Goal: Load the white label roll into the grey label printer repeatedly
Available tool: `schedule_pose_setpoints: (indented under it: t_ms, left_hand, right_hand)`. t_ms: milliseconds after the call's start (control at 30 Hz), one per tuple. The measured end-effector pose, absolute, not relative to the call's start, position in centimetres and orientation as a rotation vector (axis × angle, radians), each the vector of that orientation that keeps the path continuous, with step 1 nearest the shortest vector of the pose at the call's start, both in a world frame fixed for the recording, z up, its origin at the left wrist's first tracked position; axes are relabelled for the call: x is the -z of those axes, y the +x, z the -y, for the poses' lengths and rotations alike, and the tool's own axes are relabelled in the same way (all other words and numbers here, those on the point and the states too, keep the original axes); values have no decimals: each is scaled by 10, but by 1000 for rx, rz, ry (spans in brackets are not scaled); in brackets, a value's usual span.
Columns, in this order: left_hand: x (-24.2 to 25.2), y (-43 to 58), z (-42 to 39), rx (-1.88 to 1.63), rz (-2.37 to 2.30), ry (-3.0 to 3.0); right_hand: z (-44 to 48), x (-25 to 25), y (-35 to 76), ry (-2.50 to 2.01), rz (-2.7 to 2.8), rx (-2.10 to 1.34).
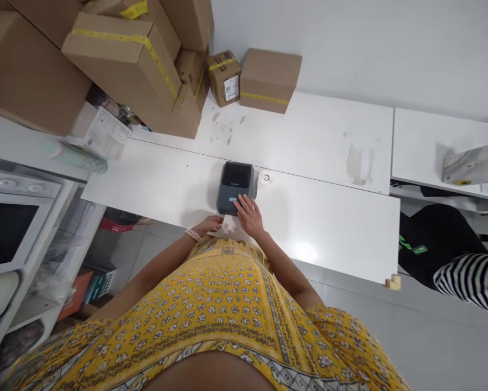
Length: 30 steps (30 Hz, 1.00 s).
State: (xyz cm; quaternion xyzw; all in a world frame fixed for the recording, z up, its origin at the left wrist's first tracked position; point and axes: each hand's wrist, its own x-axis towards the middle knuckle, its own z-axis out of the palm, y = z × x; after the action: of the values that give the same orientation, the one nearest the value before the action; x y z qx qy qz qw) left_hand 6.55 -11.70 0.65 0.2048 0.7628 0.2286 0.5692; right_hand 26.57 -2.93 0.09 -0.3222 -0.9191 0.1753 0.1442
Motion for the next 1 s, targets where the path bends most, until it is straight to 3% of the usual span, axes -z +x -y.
schedule_pose_setpoints:
  t_ms: [167, 333, 833, 1000]
  left_hand:
    - [-12, 50, 96, -738, -1995, 497]
    - [-8, 52, 72, -909, -1689, 622]
    - [11, 52, 85, -1000, -1568, 577]
    - [13, 71, 115, -647, -1476, 140]
  right_hand:
    - [40, 26, 264, -987, 2631, -519]
    - [37, 28, 267, -935, 2626, -585]
    - [38, 47, 263, -935, 2486, -677]
    - [37, 31, 267, -914, 2313, -800]
